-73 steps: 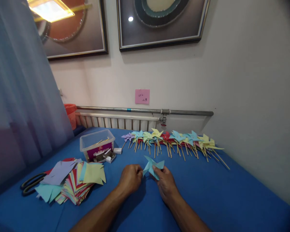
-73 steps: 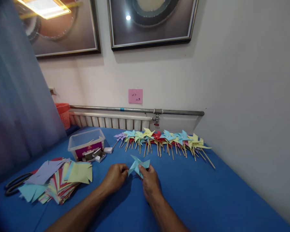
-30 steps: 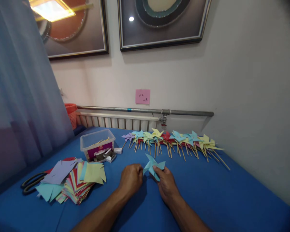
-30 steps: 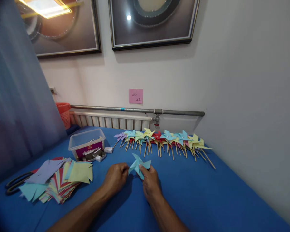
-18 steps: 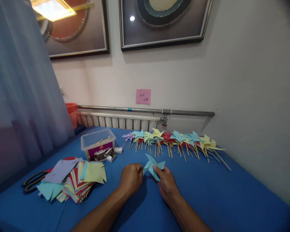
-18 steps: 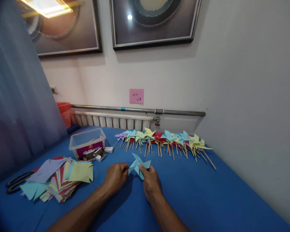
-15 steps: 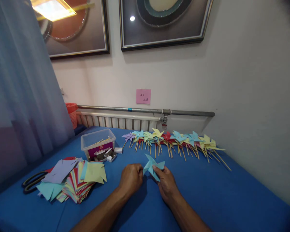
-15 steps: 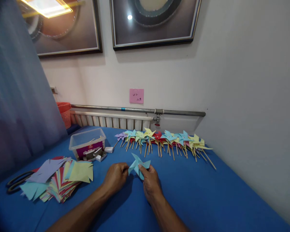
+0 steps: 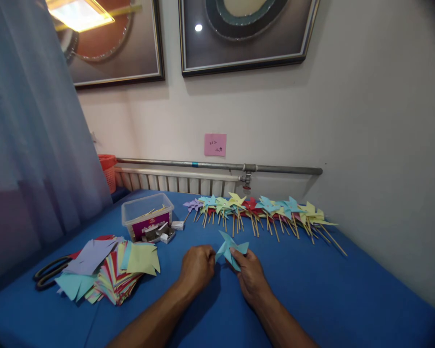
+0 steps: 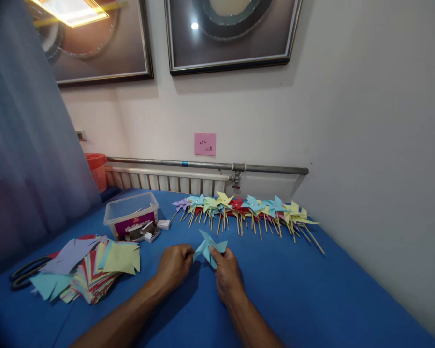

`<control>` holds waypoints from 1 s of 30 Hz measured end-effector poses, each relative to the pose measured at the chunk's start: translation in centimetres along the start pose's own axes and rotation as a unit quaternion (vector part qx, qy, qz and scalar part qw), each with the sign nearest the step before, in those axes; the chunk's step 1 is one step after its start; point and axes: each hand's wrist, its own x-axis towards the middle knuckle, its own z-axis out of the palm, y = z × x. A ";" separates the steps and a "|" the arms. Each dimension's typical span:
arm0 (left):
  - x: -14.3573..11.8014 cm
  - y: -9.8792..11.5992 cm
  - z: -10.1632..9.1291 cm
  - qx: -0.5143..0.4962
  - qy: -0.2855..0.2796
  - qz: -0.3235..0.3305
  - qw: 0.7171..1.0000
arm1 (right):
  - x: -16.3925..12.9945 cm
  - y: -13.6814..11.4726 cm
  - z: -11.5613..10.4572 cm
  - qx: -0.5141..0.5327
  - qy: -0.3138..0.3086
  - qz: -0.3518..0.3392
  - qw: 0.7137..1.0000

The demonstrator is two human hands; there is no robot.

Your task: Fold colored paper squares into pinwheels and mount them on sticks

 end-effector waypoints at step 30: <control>-0.1 0.1 -0.1 -0.005 -0.004 -0.007 1.000 | 0.1 0.1 -0.1 -0.008 0.000 0.000 1.000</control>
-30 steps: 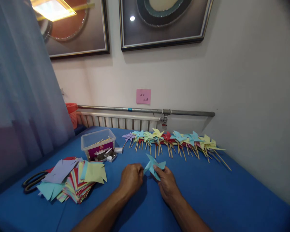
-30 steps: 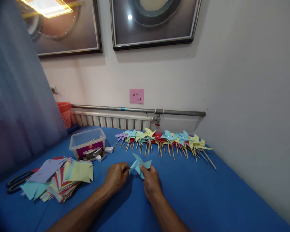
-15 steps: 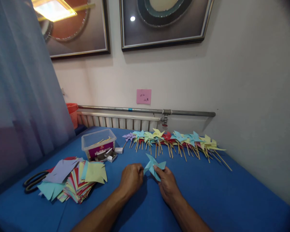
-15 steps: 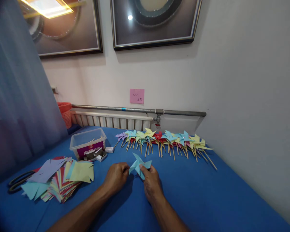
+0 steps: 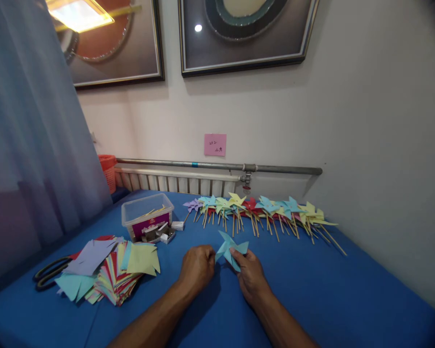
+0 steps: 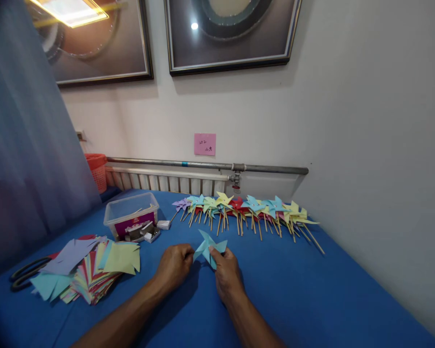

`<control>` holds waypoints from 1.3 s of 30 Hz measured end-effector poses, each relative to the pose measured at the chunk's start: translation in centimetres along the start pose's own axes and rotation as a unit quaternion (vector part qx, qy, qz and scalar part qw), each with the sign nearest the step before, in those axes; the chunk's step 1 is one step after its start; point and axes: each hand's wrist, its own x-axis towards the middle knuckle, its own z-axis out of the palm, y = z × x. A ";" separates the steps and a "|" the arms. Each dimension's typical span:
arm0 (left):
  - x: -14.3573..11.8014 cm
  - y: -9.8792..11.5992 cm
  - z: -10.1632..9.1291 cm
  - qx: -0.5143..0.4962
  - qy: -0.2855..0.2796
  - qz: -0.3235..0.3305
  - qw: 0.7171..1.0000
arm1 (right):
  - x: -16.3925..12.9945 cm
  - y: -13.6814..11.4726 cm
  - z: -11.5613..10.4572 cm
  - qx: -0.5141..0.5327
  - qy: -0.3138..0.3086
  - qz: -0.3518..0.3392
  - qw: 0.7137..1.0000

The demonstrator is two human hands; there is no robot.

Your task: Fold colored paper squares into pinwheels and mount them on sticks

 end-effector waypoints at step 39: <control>-0.2 0.3 1.2 -0.056 0.010 0.008 0.998 | 0.2 0.1 -0.3 0.001 0.009 -0.021 1.000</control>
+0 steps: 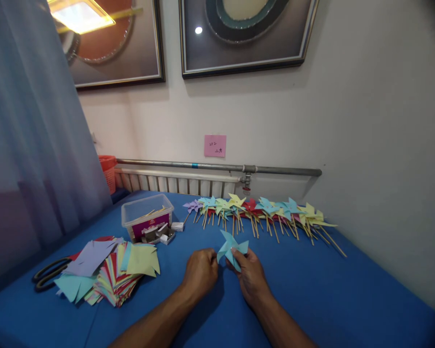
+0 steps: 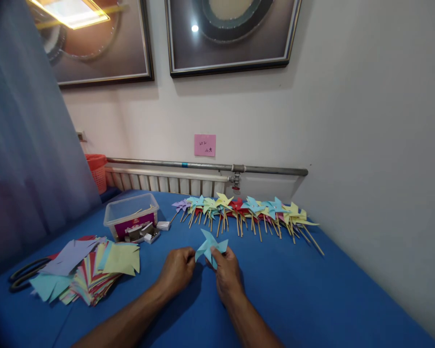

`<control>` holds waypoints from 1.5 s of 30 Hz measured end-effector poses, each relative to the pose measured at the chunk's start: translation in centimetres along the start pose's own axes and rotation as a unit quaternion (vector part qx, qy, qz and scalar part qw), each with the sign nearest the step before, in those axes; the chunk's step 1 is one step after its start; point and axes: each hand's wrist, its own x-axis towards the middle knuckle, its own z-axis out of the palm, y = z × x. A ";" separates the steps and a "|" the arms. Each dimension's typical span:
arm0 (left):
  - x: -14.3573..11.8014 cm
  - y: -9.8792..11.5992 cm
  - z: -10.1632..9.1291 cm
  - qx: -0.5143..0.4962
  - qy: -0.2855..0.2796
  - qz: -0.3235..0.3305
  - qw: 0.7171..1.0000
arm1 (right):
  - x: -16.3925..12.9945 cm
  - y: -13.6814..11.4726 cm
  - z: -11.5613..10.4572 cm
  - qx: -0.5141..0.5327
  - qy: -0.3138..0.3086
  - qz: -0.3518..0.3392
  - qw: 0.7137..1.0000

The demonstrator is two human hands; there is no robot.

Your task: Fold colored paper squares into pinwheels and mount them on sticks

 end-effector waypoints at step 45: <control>-0.4 0.1 2.4 -0.100 0.052 -0.015 0.993 | 0.0 -0.3 0.0 0.024 0.031 0.018 0.999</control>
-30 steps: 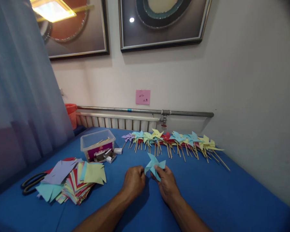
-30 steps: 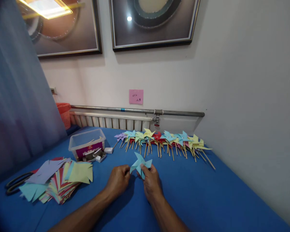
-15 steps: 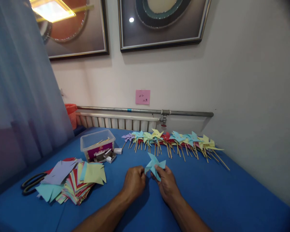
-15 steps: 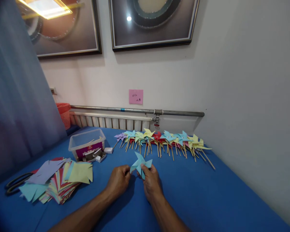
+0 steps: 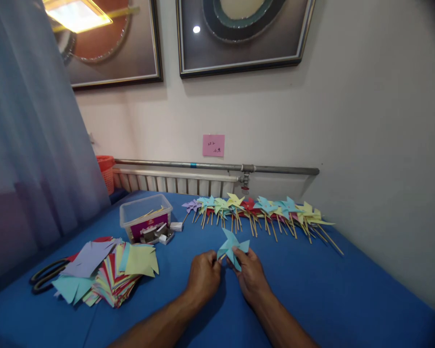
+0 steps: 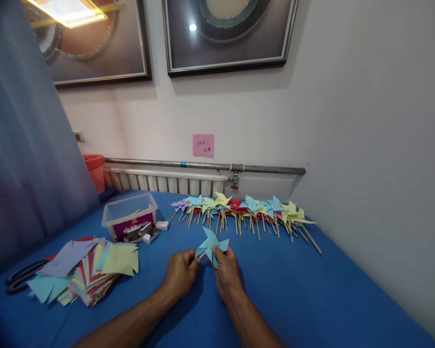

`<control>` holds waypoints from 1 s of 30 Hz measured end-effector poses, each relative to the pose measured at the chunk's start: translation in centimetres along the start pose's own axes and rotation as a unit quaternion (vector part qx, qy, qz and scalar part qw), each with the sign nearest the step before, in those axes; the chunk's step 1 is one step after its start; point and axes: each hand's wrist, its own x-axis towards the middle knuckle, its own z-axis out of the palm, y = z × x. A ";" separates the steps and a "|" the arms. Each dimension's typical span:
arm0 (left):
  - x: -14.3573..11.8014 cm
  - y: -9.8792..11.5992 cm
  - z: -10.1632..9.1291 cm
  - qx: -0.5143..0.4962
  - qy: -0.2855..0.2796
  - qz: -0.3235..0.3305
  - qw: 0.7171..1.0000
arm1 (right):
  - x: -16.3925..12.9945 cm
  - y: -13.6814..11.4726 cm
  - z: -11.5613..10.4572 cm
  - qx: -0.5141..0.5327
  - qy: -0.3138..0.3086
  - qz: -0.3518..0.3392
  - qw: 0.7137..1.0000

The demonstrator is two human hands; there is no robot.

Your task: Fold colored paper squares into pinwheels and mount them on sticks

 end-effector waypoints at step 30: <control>0.7 0.0 -2.4 0.165 -0.106 0.001 0.981 | 1.7 -1.9 -1.4 0.021 0.109 -0.048 0.993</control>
